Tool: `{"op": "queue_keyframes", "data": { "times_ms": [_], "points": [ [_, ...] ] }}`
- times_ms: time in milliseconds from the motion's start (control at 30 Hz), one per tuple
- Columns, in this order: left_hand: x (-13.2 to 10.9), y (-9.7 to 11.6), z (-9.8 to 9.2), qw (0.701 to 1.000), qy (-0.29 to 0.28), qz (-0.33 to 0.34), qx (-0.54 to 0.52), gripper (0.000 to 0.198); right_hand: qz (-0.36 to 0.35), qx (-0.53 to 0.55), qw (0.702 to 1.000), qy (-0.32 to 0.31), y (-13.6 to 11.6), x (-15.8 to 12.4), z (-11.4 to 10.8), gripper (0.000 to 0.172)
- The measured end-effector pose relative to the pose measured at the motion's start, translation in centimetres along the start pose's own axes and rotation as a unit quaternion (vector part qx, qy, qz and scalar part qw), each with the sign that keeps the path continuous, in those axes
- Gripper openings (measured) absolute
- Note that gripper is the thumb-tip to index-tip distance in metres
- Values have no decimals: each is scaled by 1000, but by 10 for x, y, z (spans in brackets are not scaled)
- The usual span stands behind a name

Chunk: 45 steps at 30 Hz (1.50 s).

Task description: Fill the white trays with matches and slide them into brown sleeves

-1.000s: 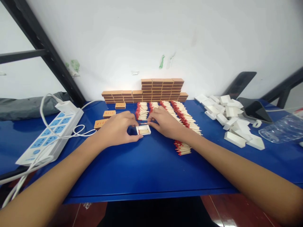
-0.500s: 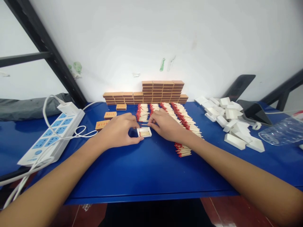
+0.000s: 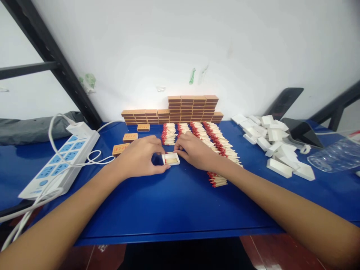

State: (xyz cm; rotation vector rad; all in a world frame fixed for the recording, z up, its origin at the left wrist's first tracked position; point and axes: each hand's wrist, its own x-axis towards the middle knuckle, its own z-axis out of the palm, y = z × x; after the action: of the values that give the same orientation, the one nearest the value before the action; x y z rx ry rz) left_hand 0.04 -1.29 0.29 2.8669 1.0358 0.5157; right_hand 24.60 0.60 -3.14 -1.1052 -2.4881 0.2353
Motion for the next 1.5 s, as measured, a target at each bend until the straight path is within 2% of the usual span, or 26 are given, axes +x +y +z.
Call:
{"op": "queue_keyframes", "data": {
  "times_ms": [333,467,800,900,1000,1133,1500],
  "points": [
    [1,-5,1,1000,7,6,7,30,9,13,999,28,-7,-3,-19,17],
    [2,-4,2,1000,4,6,10,28,-15,3,1000,2,-16,-7,-15,15],
    [2,-4,2,1000,11,8,5,27,-41,21,999,13,-17,-10,-11,13],
    [1,-4,2,1000,11,9,7,28,-36,42,998,41,-13,-7,-10,13],
    [1,-4,2,1000,7,6,3,29,-3,3,997,78,-4,0,-8,11],
    [1,-5,3,1000,5,5,2,28,18,-63,997,51,6,5,-4,9],
    [2,-6,3,1000,12,12,6,29,7,-75,997,13,5,1,-4,20]
  ]
}}
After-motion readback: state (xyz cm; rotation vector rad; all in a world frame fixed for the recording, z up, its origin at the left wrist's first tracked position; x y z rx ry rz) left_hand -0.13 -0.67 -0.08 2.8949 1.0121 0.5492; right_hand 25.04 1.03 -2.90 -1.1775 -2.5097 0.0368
